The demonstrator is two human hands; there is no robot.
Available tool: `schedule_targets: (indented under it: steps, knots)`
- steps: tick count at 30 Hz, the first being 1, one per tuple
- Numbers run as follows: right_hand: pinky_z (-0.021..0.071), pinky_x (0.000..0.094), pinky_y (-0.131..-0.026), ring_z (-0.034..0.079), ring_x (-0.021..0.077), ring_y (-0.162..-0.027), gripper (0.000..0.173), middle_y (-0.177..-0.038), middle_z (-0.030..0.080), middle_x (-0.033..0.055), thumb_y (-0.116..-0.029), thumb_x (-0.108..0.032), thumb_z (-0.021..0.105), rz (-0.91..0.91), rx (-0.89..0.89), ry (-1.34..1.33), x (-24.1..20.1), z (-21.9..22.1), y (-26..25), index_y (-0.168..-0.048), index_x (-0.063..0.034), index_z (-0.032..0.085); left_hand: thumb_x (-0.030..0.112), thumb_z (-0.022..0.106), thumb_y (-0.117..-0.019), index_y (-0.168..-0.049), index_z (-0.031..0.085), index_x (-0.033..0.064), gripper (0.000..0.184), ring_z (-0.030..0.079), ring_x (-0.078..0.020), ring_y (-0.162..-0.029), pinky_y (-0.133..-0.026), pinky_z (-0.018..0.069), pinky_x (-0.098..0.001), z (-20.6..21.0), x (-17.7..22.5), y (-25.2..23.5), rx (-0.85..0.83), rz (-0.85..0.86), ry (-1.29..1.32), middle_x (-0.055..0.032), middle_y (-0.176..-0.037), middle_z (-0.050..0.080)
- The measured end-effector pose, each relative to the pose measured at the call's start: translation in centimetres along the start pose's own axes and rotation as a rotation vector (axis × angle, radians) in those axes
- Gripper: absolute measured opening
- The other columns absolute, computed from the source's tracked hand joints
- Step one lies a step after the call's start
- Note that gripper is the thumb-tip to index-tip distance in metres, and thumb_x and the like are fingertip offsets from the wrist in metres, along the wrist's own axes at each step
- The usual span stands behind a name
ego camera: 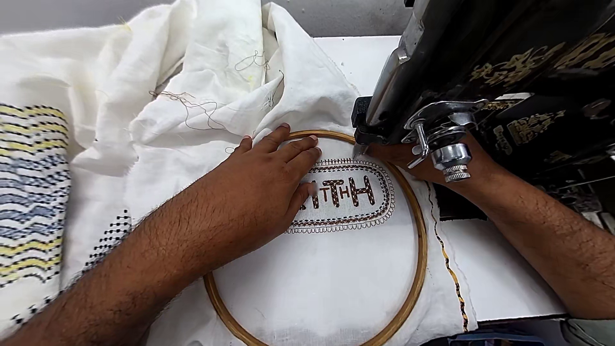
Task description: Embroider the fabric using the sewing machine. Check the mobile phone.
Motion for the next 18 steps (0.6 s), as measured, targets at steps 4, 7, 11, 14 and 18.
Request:
schedule_targets:
  steps: [4,7,11,14,18]
  knots:
    - [0.0468,0.0235,-0.076,0.063,0.0084,-0.085,0.018,-0.086,0.068,0.0069,-0.0872,-0.021,0.069,-0.024,0.042,0.038,-0.3,-0.1,0.3,-0.094,-0.0049,0.070,0.043,0.033,-0.1066,-0.152,0.051,0.0149,0.056,0.035,-0.0364,-0.151,-0.112,0.0358,-0.0683,0.0,0.0,0.0,0.003,-0.007,0.002,-0.0038,-0.161,0.044]
    - [0.0486,0.0237,-0.083,0.064,0.0067,-0.092,0.024,-0.093,0.070,0.0046,-0.0862,-0.028,0.073,0.008,0.023,-0.015,0.5,0.4,0.1,-0.099,-0.0074,0.071,0.043,0.034,-0.1064,-0.152,0.051,0.0151,0.056,0.035,-0.0360,-0.151,-0.111,0.0366,-0.0682,0.1,0.0,-0.1,0.010,-0.001,-0.003,-0.0030,-0.161,0.044]
    - [0.0512,0.0329,-0.093,0.065,0.0106,-0.104,0.036,-0.105,0.072,0.0045,-0.0847,-0.037,0.077,0.087,-0.038,-0.032,1.6,1.2,-0.3,-0.109,-0.0107,0.072,0.043,0.033,-0.1067,-0.152,0.051,0.0158,0.056,0.035,-0.0353,-0.151,-0.113,0.0358,-0.0672,0.2,-0.2,-0.1,0.005,-0.004,-0.011,-0.0025,-0.161,0.044]
    - [0.0496,0.0277,-0.085,0.065,0.0101,-0.095,0.026,-0.096,0.070,0.0066,-0.0852,-0.027,0.074,0.014,0.025,-0.011,0.7,0.6,0.1,-0.102,-0.0068,0.071,0.043,0.033,-0.1065,-0.151,0.052,0.0143,0.056,0.036,-0.0364,-0.151,-0.112,0.0360,-0.0680,0.2,-0.1,-0.1,0.019,0.003,-0.005,-0.0043,-0.161,0.045]
    - [0.0507,0.0329,-0.089,0.066,0.0138,-0.100,0.029,-0.100,0.072,0.0079,-0.0861,-0.030,0.074,-0.002,0.006,0.002,1.1,0.9,-0.1,-0.104,-0.0071,0.073,0.043,0.033,-0.1067,-0.151,0.052,0.0149,0.056,0.035,-0.0362,-0.151,-0.112,0.0352,-0.0685,0.2,-0.2,-0.1,0.021,-0.001,0.000,-0.0041,-0.160,0.045]
Point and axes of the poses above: each hand's wrist, its own y-axis away from the middle knuckle, its own z-axis out of the palm, x = y × z, the point moved 3 cm from there along -y, towards the middle knuckle
